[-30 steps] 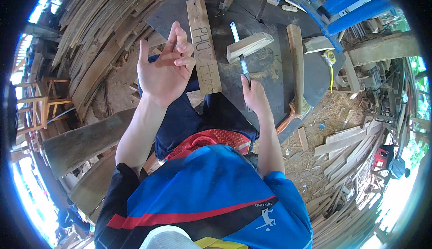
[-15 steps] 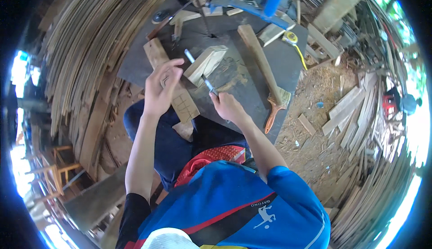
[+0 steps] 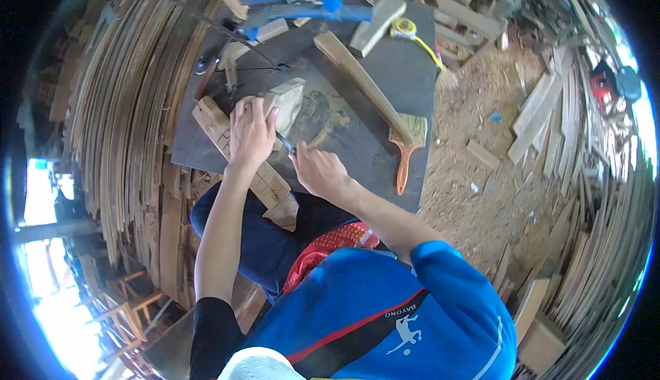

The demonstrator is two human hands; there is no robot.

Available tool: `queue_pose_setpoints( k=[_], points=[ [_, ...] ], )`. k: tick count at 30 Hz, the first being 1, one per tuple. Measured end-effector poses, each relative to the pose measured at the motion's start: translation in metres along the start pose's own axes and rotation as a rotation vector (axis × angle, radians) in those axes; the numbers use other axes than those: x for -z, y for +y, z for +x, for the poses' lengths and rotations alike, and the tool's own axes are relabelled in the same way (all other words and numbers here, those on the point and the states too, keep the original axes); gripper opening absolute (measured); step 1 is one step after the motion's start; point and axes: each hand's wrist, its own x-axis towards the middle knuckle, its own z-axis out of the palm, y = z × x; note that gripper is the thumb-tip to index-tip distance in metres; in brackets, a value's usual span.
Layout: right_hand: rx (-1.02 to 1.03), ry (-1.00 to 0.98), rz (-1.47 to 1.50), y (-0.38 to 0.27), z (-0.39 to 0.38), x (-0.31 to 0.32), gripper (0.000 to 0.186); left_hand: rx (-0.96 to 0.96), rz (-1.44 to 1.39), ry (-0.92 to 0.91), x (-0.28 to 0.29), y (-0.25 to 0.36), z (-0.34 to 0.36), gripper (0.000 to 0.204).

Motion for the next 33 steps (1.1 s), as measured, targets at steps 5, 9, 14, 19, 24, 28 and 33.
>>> queue_pose_setpoints(
  k=[5,9,14,19,24,28,33],
  points=[
    [0.042,0.057,0.128,0.0,0.008,-0.032,0.032,0.003,0.093,-0.008,-0.005,-0.011,-0.008,0.031],
    [-0.039,-0.085,0.147,0.003,-0.032,-0.012,0.028,-0.012,0.027,-0.04,-0.008,-0.02,-0.004,0.033],
    [0.105,0.047,0.128,0.01,0.006,-0.032,0.024,-0.046,0.03,-0.001,-0.011,-0.008,-0.006,0.034],
    [0.012,-0.072,0.163,0.007,-0.018,-0.017,0.018,-0.047,0.005,0.026,-0.015,-0.017,-0.009,0.033],
    [0.09,-0.096,0.156,0.002,0.023,-0.024,0.024,0.002,-0.027,-0.017,-0.017,-0.022,-0.005,0.034],
    [0.022,-0.086,0.153,0.003,-0.004,-0.014,0.019,-0.062,-0.047,-0.01,-0.015,-0.015,-0.012,0.034],
    [0.025,-0.089,0.105,0.006,-0.003,-0.021,0.027,-0.061,-0.015,0.01,-0.018,-0.012,-0.014,0.035]
  ],
)
